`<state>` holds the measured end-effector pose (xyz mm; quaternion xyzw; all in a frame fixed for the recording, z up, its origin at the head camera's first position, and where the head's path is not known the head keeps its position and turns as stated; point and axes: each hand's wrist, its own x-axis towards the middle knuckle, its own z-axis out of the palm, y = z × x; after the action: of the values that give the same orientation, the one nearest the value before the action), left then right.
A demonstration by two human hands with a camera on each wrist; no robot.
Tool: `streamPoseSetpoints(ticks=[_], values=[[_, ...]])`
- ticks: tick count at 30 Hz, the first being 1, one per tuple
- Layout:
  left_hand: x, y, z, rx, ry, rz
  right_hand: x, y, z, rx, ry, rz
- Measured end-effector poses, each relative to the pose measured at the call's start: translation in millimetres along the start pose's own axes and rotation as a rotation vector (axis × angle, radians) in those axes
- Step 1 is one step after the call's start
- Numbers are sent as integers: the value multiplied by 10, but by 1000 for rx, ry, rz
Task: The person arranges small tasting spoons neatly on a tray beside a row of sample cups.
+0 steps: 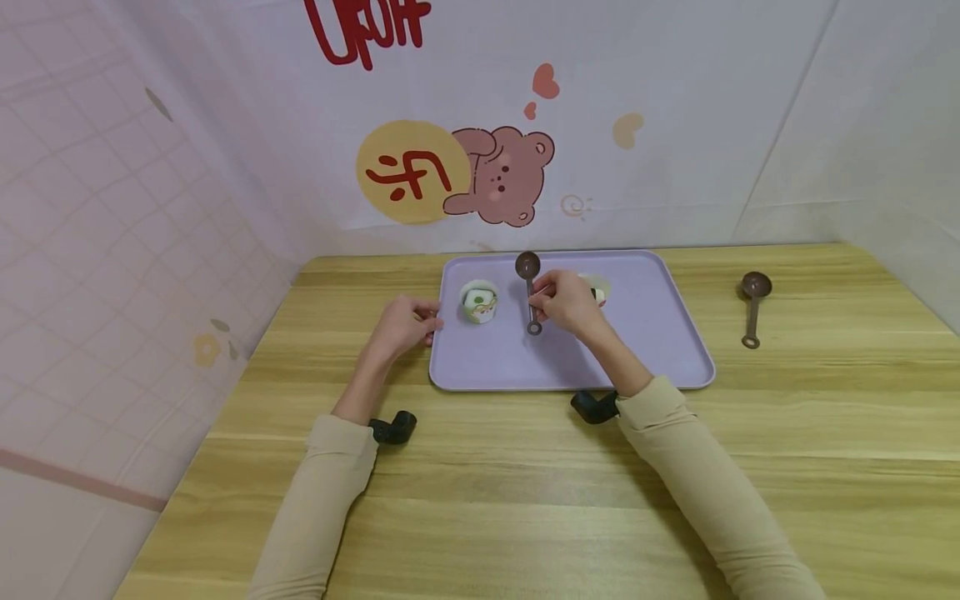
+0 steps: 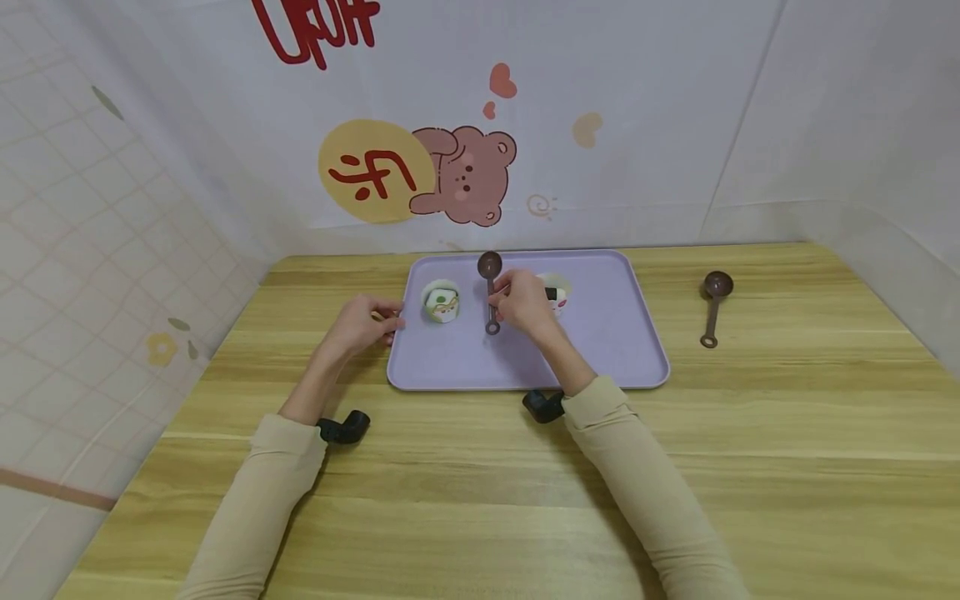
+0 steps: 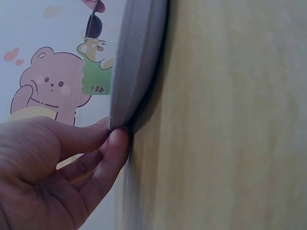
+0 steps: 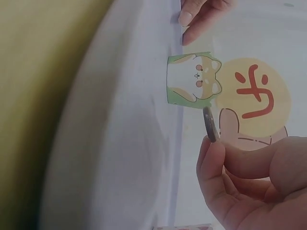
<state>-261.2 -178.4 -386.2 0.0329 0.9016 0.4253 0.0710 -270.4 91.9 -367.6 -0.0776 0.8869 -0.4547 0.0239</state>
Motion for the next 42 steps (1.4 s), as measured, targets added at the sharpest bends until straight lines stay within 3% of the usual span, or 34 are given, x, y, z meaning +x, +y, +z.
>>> streamPoseSetpoints(ticks=[11,21,28,42], values=[[5,-9,4,3,3,-1,9,7,41,-36,-7,45],[-3,-6,10,4,3,-9,51,42,97,20,-11,82],[-11,2,6,0,1,-8,55,26,115,-4,-25,107],[-8,-2,7,-1,2,-12,85,44,147,-20,-38,102]])
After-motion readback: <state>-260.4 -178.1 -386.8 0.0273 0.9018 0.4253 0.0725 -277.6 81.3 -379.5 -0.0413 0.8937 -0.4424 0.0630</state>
